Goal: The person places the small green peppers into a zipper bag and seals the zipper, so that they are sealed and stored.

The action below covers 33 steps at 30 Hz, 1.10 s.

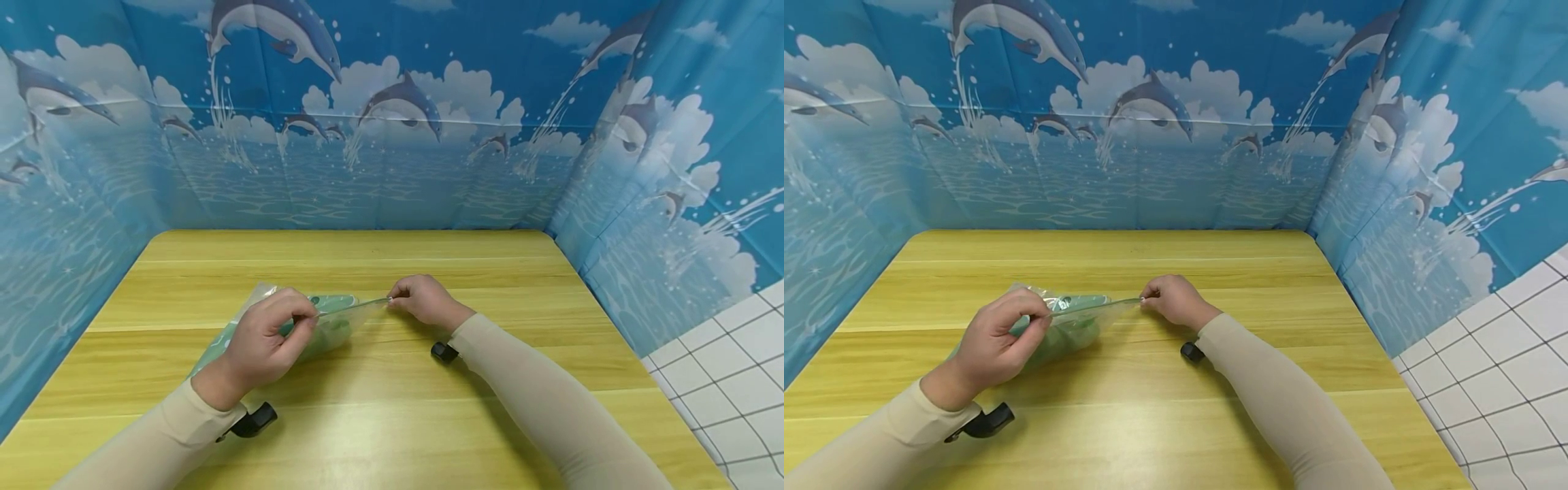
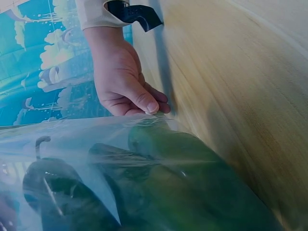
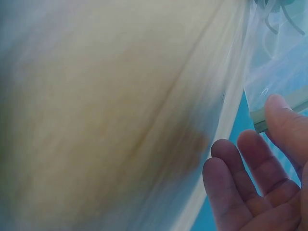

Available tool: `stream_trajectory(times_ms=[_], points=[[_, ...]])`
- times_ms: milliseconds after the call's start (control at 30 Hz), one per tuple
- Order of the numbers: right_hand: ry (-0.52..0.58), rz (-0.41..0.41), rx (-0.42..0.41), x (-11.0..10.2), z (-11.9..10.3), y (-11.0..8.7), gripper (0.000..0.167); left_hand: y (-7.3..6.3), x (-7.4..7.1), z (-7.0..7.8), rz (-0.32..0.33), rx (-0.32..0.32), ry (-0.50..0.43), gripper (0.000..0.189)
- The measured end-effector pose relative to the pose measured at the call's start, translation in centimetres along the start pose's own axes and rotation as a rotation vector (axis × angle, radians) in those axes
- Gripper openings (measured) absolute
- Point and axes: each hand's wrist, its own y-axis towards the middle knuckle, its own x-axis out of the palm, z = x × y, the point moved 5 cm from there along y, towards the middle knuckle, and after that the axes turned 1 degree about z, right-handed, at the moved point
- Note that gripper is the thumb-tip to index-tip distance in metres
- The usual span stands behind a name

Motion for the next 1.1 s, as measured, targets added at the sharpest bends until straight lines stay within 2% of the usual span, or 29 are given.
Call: stream_trajectory(times_ms=[1100], points=[[-0.016, -0.001, 0.005, -0.02, 0.0, 0.08, 0.01, 0.04, 0.03, 0.06, 0.004, 0.006, 0.006, 0.025]])
